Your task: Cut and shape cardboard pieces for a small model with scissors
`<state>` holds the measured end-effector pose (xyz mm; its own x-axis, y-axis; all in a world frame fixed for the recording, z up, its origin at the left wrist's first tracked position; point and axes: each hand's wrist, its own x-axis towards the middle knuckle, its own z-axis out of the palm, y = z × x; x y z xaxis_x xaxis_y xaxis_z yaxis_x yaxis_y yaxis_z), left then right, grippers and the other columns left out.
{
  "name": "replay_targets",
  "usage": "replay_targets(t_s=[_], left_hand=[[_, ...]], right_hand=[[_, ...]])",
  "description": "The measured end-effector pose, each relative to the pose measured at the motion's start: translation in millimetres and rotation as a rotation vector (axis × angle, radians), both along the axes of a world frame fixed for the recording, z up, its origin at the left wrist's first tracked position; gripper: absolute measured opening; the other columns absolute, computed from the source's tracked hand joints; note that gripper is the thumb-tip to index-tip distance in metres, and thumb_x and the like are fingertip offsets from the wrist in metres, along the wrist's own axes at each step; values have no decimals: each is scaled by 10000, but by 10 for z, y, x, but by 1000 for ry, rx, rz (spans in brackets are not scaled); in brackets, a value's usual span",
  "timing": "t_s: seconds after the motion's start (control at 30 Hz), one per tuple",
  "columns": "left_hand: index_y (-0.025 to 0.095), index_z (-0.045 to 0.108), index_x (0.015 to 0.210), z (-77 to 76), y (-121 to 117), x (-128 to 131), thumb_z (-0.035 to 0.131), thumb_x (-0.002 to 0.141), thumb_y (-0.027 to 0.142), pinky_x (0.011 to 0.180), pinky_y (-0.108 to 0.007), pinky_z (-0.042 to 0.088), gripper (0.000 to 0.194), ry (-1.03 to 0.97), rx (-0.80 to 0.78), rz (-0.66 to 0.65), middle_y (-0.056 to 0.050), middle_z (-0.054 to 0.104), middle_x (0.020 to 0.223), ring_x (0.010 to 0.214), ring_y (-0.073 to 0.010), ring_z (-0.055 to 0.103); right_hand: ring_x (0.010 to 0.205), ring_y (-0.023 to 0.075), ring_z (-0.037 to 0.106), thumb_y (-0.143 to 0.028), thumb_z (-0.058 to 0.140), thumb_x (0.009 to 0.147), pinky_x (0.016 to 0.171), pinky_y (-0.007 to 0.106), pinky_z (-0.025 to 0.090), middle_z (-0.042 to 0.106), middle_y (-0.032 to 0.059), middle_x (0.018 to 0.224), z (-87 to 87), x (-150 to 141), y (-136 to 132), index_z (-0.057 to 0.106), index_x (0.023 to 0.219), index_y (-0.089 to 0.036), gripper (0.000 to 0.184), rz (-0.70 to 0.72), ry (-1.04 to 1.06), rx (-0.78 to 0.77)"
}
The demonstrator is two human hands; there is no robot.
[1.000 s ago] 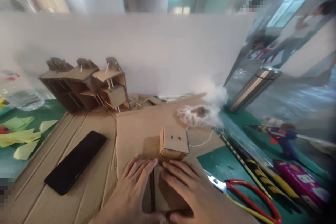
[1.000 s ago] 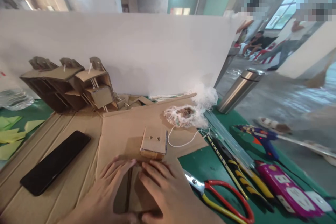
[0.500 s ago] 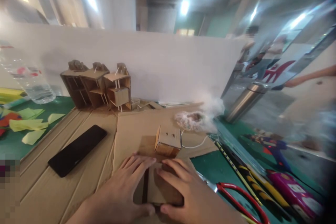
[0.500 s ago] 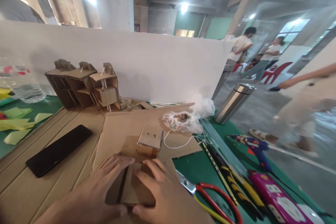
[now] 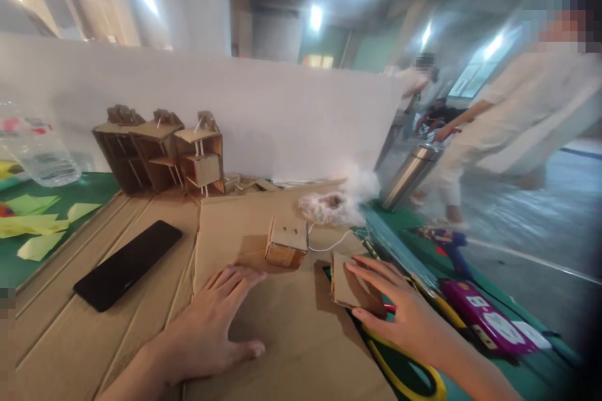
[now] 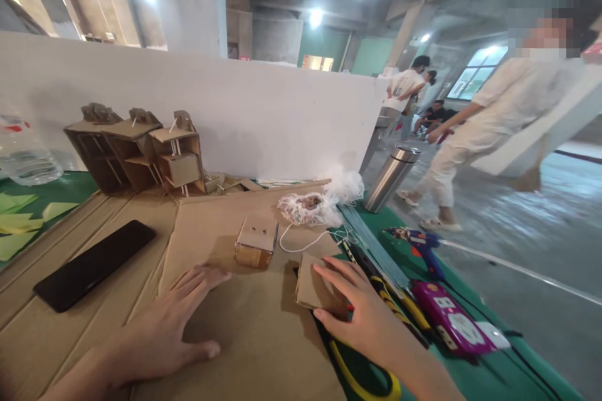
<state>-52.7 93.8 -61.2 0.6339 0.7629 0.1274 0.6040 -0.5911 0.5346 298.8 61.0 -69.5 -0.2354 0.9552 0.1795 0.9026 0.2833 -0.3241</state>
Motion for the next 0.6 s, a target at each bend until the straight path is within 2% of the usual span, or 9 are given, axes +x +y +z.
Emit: replay_targets(t_s=[0.13, 0.23, 0.3, 0.37, 0.43, 0.5, 0.6], left_hand=[[252, 494, 1333, 51, -13, 33, 785, 682, 319, 1099, -570, 371, 716, -24, -39, -5, -101, 559, 1389, 1321, -329, 458], [267, 434, 1390, 105, -51, 69, 763, 726, 413, 1069, -526, 409, 755, -147, -210, -40, -102, 587, 1358, 1256, -310, 528], [282, 363, 1441, 126, -83, 94, 685, 803, 455, 966, -455, 495, 736, -285, -369, -83, -80, 662, 1217, 1100, -266, 627], [285, 323, 1464, 127, -108, 115, 600, 870, 424, 798, -372, 546, 670, -362, -475, -81, -37, 695, 1005, 880, -211, 668], [274, 332, 1452, 116, -119, 129, 538, 908, 362, 691, -319, 530, 588, -383, -525, -32, -9, 667, 891, 755, -173, 639], [268, 351, 1427, 102, -114, 137, 513, 923, 327, 715, -317, 524, 532, -429, -582, 6, -18, 662, 924, 797, -170, 638], [263, 349, 1405, 88, -92, 137, 517, 930, 337, 791, -344, 526, 510, -511, -661, 36, -34, 671, 985, 889, -187, 655]], right_hand=[[1389, 309, 388, -429, 606, 892, 1077, 521, 432, 414, 105, 1511, 37, -238, -125, 474, 1438, -293, 578, 95, 1, 22], [1398, 298, 367, -343, 636, 880, 1051, 484, 474, 393, 100, 1526, 105, -523, -236, 489, 1419, -278, 563, 271, -12, 138], [1408, 303, 342, -296, 649, 868, 1056, 486, 471, 394, 118, 1524, 135, -717, -266, 490, 1413, -237, 571, 383, -35, 214], [1403, 314, 341, -278, 655, 860, 1058, 508, 464, 406, 144, 1510, 137, -875, -251, 480, 1409, -199, 582, 444, -58, 251], [1398, 323, 343, -260, 653, 856, 1056, 534, 458, 408, 157, 1503, 109, -979, -213, 454, 1415, -190, 597, 455, -73, 263], [1413, 350, 304, -256, 675, 836, 1049, 579, 448, 358, 166, 1530, 62, -1024, -176, 376, 1453, -199, 688, 422, -76, 272], [1443, 394, 209, -284, 755, 765, 1043, 634, 425, 242, 189, 1575, -3, -1019, -155, 184, 1517, -210, 947, 328, -43, 253]])
